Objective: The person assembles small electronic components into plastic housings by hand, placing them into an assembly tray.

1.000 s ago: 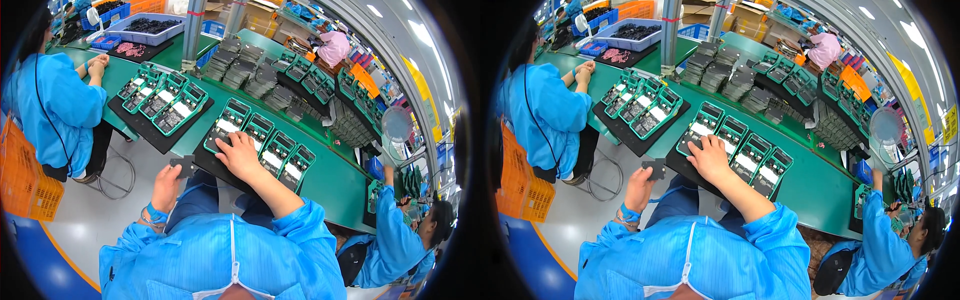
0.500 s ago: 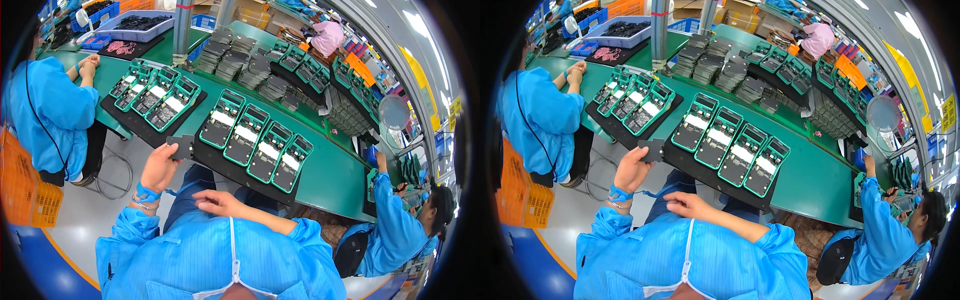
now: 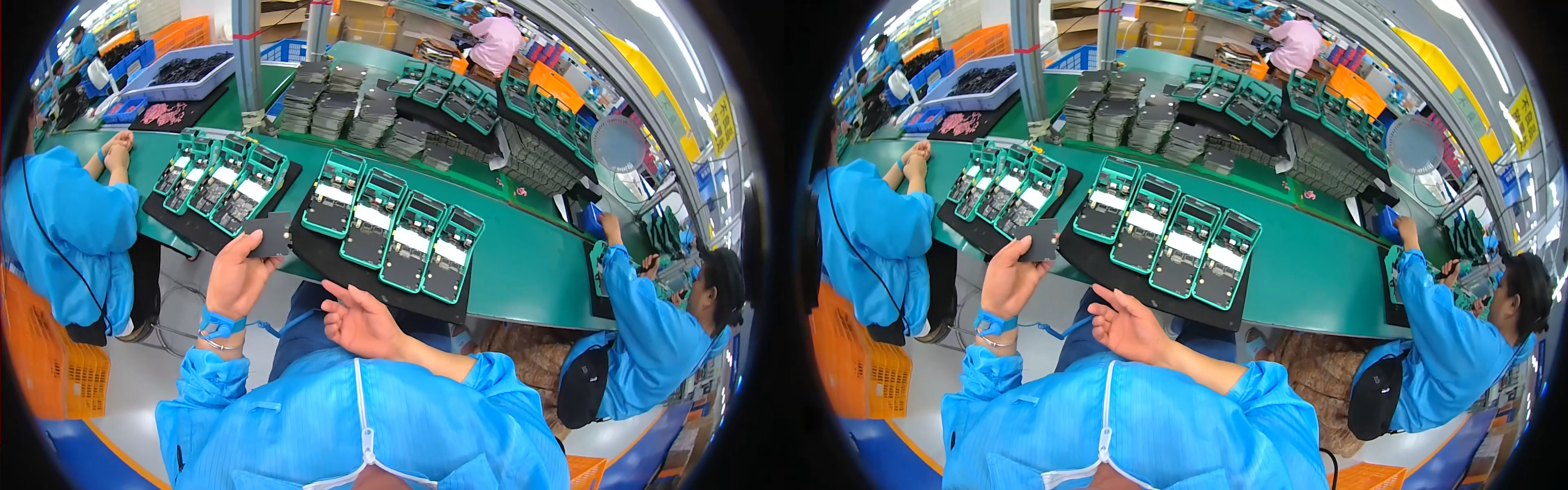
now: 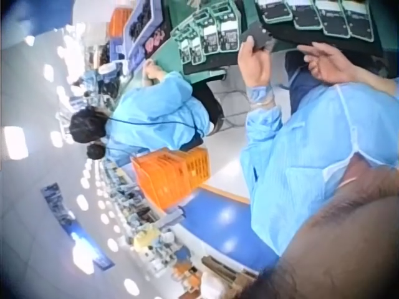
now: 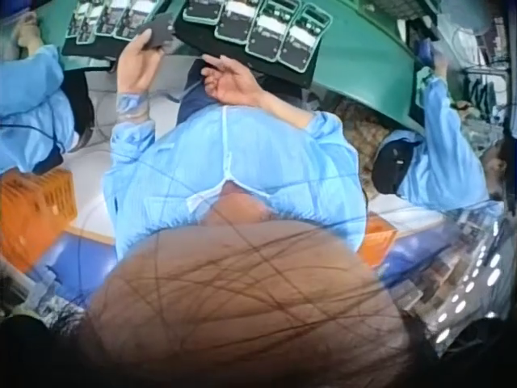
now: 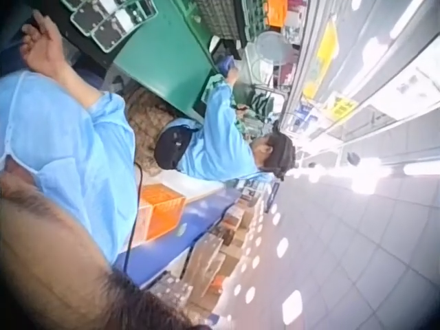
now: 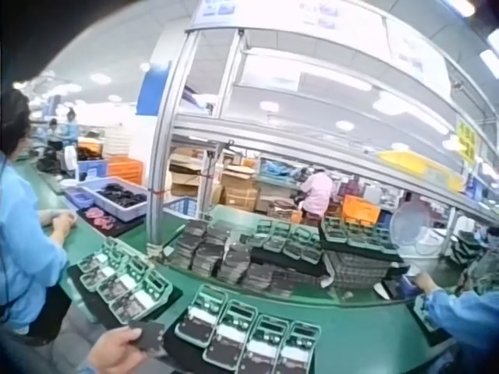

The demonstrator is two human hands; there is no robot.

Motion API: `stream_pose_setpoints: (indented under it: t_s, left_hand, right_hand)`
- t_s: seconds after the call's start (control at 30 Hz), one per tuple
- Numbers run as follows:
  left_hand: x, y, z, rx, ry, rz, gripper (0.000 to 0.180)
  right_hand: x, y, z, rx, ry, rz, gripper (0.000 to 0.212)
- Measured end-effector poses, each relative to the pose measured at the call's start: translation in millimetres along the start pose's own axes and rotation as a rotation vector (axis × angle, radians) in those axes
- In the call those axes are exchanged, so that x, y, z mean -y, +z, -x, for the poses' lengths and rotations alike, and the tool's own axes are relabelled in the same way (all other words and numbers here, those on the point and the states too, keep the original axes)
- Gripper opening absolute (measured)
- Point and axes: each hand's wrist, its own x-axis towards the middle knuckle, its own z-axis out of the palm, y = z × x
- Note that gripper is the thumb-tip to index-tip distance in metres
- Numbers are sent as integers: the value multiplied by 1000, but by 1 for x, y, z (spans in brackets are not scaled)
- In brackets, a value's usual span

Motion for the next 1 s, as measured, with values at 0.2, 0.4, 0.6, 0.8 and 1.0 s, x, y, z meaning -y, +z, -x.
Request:
stream_pose_setpoints:
  t_s: [0.2,0.4,0.6,0.8,1.0]
  left_hand:
    - [-3,-6,-3,39,13,-27,32]
    - [-9,-6,-5,16,-41,-149,27]
    - [1,-3,5,25,-138,-260,25]
    - [27,18,9,121,-230,-276,26]
    - [80,55,5,213,-302,-252,29]
  right_hand:
    - [2,-2,-12,-23,-37,-115,39]
    - [10,-12,-14,-109,-142,148,46]
    - [11,-23,4,-162,-211,317,55]
    - [18,-33,43,-218,-265,299,57]
    - [39,-58,101,-239,-482,150,51]
